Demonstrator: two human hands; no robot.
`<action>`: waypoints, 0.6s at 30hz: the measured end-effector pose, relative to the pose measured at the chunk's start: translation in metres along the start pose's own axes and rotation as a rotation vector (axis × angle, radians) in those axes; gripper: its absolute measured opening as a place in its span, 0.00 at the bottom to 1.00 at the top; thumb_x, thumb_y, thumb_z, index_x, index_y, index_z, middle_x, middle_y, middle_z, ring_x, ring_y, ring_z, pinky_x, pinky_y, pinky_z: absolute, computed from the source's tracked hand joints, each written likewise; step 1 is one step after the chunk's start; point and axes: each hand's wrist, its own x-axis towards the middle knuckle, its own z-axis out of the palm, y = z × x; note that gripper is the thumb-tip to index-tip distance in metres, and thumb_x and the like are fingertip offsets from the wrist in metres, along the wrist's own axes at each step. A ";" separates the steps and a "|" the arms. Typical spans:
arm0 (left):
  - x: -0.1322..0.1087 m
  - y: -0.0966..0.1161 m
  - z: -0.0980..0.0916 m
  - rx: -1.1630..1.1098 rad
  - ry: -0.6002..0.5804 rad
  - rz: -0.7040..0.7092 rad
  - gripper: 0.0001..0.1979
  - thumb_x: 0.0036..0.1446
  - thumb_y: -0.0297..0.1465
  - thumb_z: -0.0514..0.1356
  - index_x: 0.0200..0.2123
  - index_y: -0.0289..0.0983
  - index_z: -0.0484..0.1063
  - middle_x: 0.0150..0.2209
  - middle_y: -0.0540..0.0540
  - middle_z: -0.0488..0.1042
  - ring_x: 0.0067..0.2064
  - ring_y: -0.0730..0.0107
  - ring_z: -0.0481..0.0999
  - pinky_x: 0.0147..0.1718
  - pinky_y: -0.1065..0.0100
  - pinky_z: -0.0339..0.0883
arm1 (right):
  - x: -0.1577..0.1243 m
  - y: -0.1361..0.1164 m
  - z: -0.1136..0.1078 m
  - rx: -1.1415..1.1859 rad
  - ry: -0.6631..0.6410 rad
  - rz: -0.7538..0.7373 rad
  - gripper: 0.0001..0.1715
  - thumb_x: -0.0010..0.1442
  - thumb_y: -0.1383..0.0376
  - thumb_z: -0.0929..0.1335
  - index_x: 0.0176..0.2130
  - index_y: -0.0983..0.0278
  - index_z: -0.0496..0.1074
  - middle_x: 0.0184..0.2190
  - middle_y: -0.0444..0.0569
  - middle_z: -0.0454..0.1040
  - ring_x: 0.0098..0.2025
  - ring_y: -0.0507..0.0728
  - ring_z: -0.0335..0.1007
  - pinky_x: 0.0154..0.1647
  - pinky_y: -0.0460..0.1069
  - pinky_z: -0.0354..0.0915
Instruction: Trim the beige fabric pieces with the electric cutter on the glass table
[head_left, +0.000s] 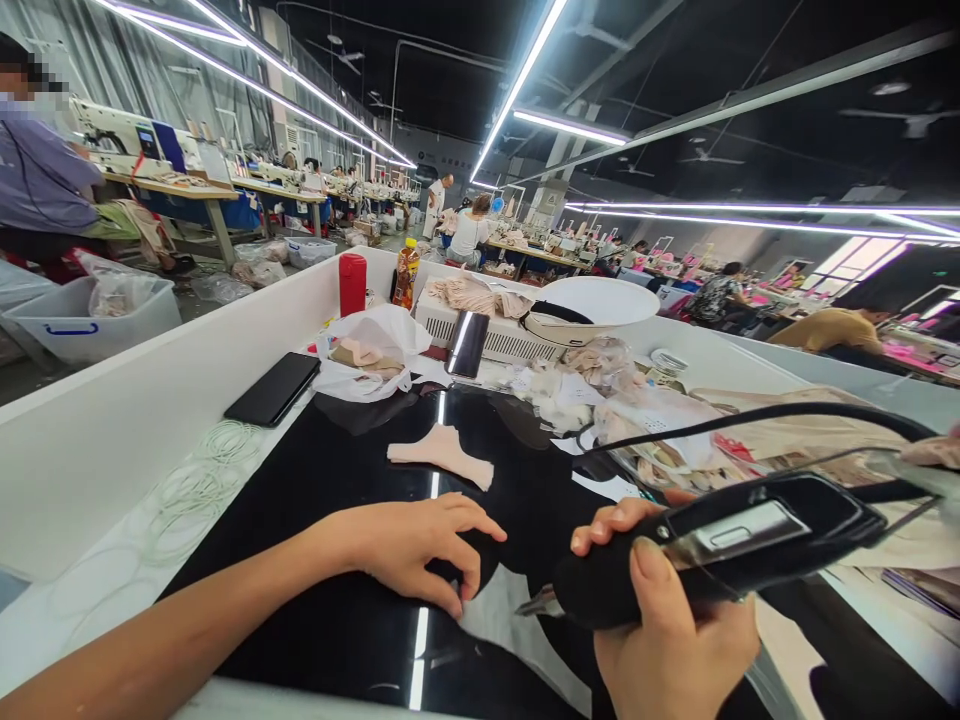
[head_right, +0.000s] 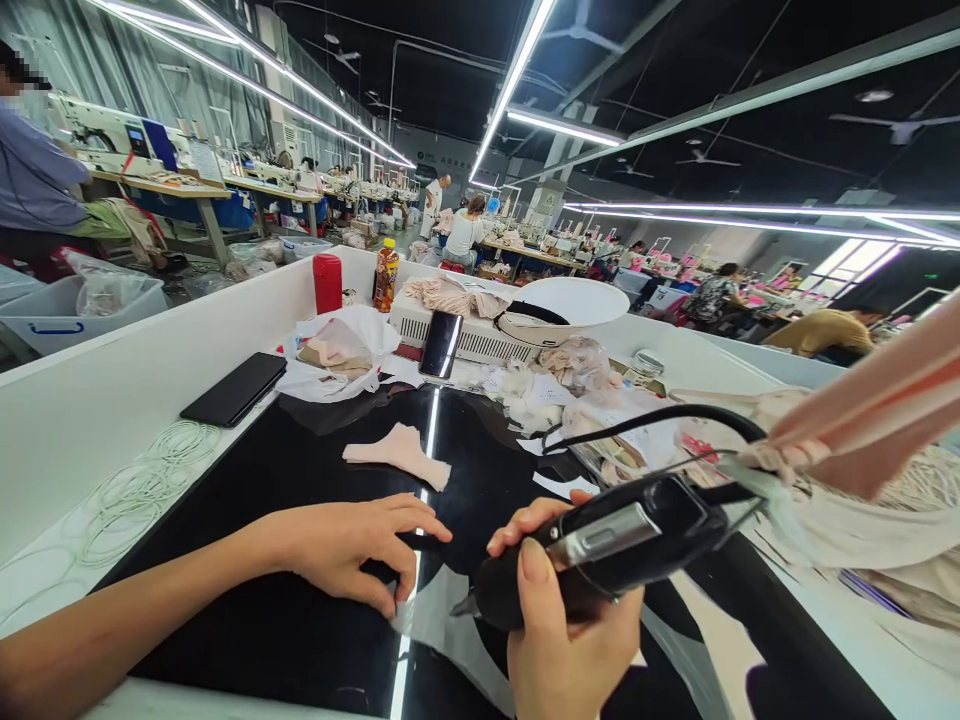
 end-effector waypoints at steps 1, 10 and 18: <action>-0.001 -0.001 -0.001 -0.005 0.001 -0.007 0.04 0.61 0.32 0.70 0.36 0.40 0.78 0.65 0.41 0.67 0.69 0.55 0.62 0.65 0.57 0.60 | 0.001 0.000 -0.001 -0.014 0.006 -0.013 0.21 0.56 0.66 0.78 0.47 0.58 0.72 0.30 0.41 0.76 0.28 0.53 0.72 0.28 0.51 0.75; -0.007 0.001 -0.020 0.112 -0.013 -0.153 0.06 0.60 0.27 0.70 0.32 0.40 0.77 0.62 0.45 0.71 0.67 0.53 0.64 0.62 0.57 0.63 | 0.002 0.001 -0.001 -0.012 0.090 -0.010 0.22 0.52 0.66 0.79 0.45 0.58 0.73 0.29 0.41 0.76 0.28 0.54 0.71 0.27 0.50 0.75; 0.004 0.019 -0.012 0.361 0.255 -0.415 0.08 0.65 0.22 0.61 0.46 0.38 0.73 0.51 0.42 0.73 0.55 0.56 0.73 0.55 0.56 0.69 | 0.000 0.006 -0.004 -0.033 0.044 -0.021 0.21 0.57 0.65 0.78 0.48 0.58 0.72 0.32 0.41 0.77 0.30 0.53 0.73 0.32 0.51 0.74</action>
